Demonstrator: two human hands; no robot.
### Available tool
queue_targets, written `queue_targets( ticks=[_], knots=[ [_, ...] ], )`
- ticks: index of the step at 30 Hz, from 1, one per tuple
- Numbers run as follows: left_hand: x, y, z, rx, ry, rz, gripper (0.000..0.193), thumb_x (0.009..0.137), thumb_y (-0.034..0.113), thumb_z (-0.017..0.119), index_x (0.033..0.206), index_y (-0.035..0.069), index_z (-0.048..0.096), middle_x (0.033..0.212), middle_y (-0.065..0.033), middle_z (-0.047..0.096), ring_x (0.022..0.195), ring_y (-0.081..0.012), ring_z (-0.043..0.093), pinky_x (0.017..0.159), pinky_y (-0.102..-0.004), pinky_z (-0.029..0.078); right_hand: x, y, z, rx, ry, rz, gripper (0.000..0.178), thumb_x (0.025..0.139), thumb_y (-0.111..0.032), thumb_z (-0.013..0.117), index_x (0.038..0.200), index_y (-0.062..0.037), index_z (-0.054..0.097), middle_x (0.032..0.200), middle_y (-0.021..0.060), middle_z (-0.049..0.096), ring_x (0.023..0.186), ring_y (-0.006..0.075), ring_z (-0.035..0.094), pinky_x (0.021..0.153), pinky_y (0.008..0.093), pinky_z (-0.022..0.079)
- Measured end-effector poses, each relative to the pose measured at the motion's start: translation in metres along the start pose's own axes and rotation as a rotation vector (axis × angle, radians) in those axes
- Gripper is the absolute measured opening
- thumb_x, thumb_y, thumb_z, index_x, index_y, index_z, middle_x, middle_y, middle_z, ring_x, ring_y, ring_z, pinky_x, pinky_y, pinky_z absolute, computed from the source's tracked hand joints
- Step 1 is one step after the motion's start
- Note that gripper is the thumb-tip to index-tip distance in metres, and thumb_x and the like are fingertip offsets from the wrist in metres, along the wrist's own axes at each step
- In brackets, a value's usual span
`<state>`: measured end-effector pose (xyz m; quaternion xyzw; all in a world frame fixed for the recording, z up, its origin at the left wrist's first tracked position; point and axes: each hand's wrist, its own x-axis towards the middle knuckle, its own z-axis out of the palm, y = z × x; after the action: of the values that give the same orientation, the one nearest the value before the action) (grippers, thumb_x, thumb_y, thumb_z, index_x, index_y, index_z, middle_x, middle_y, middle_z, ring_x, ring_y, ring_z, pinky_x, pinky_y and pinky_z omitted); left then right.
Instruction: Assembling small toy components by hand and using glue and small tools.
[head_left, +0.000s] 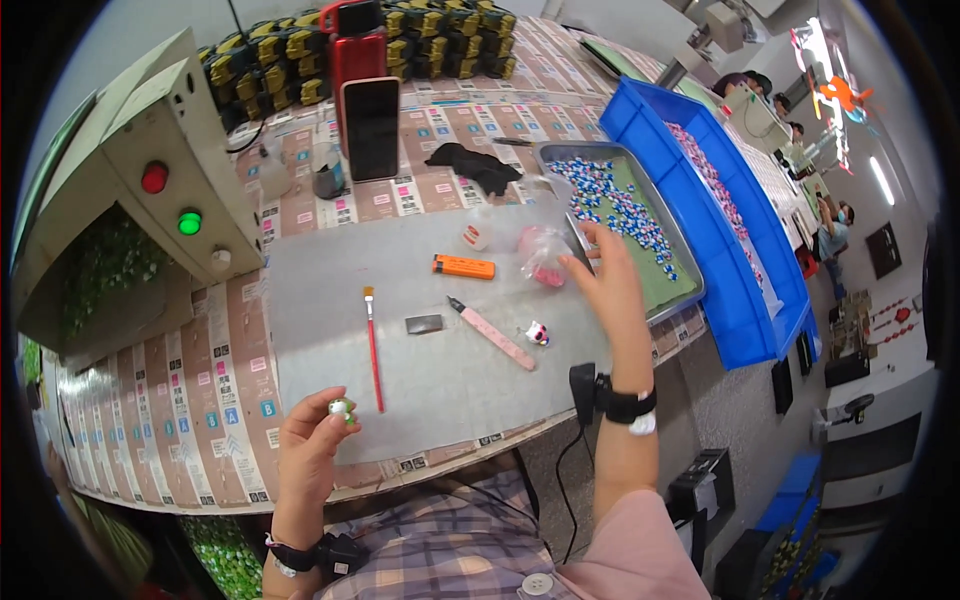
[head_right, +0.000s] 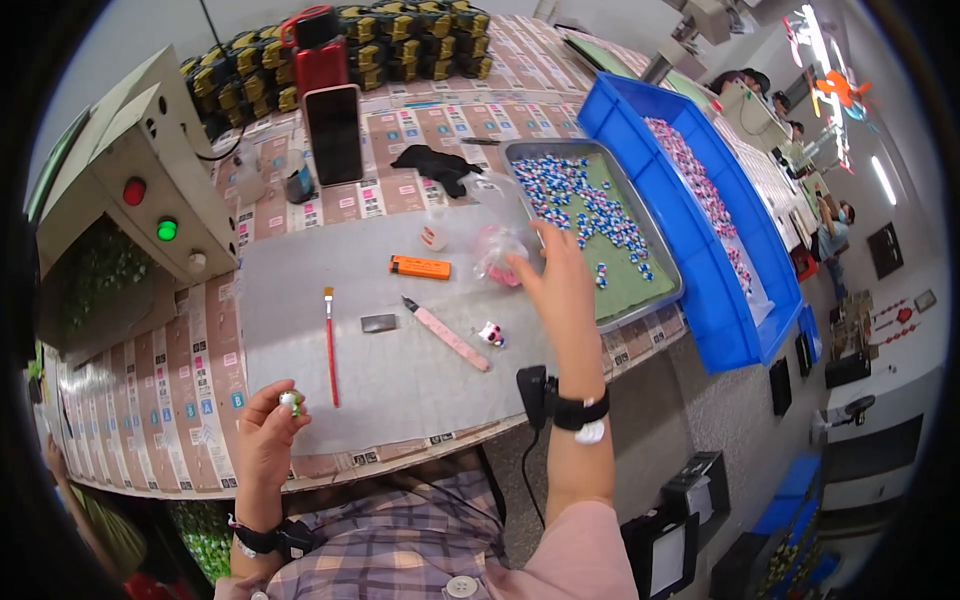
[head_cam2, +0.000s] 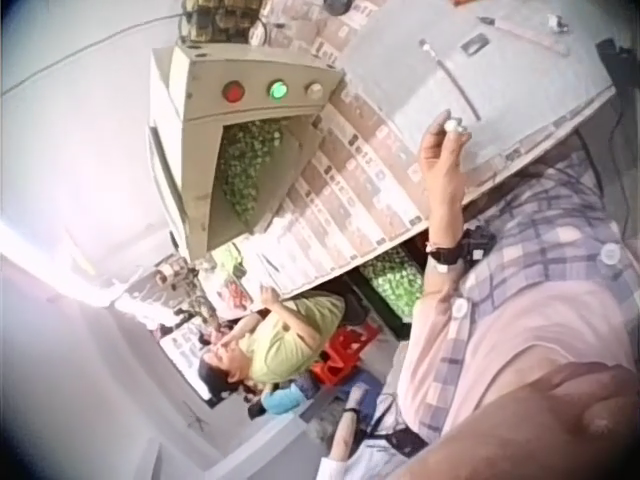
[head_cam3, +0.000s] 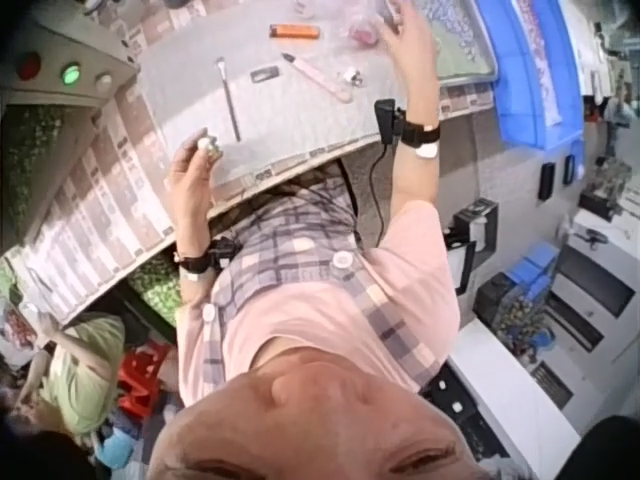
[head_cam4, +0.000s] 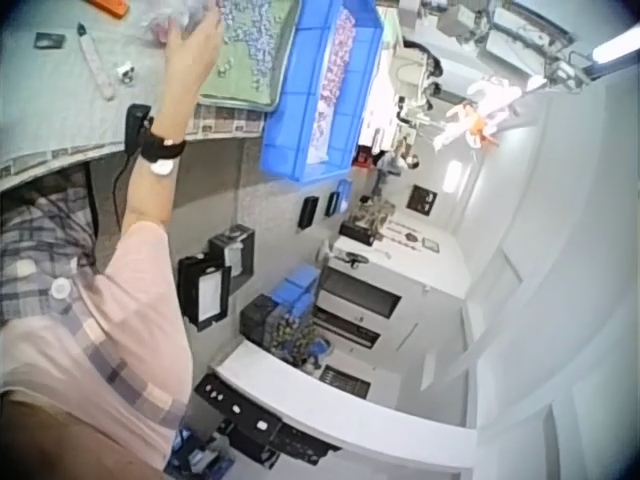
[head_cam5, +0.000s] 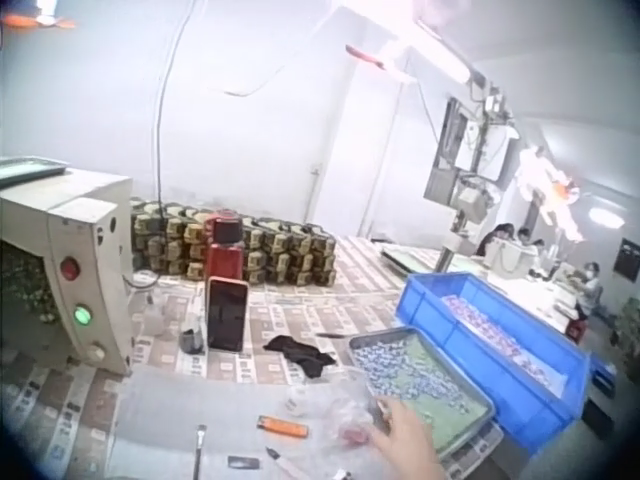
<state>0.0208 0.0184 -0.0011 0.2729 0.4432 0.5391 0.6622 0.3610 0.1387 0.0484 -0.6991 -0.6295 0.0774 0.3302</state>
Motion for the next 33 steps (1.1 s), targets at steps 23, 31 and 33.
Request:
queue_targets(
  ticks=[23,31,33],
  knots=[
    [0.036,0.045,0.034,0.714,-0.144,0.472,0.024,0.079,0.018,0.062,0.096,0.002,0.06,0.06,-0.0002,0.043,0.056,-0.0141,0.045,0.053,-0.0267,0.038,-0.022,-0.125,0.054,0.689,-0.974,-0.22,0.016,0.082,-0.01,0.056,0.092,0.0012,0.059,0.077,0.001,0.059,0.069,0.0074,0.051,0.061,0.0246,0.041],
    [0.051,0.037,-0.015,0.768,0.049,0.308,0.021,0.075,0.02,0.064,0.081,0.0,0.06,0.062,-0.0089,0.055,0.059,-0.0165,0.053,0.054,-0.0298,0.04,-0.041,-0.168,0.101,0.602,-0.767,-0.392,0.023,0.075,-0.011,0.061,0.094,-0.0039,0.048,0.067,0.008,0.053,0.059,0.0214,0.05,0.057,0.0299,0.041],
    [0.057,0.032,-0.021,0.748,0.048,0.333,0.02,0.076,0.019,0.062,0.079,0.0,0.06,0.061,-0.0072,0.056,0.058,-0.0125,0.053,0.053,-0.0282,0.04,-0.042,-0.17,0.107,0.606,-0.758,-0.35,0.023,0.075,-0.009,0.06,0.095,-0.0053,0.048,0.068,0.0096,0.055,0.061,0.0251,0.052,0.059,0.032,0.042]
  ],
)
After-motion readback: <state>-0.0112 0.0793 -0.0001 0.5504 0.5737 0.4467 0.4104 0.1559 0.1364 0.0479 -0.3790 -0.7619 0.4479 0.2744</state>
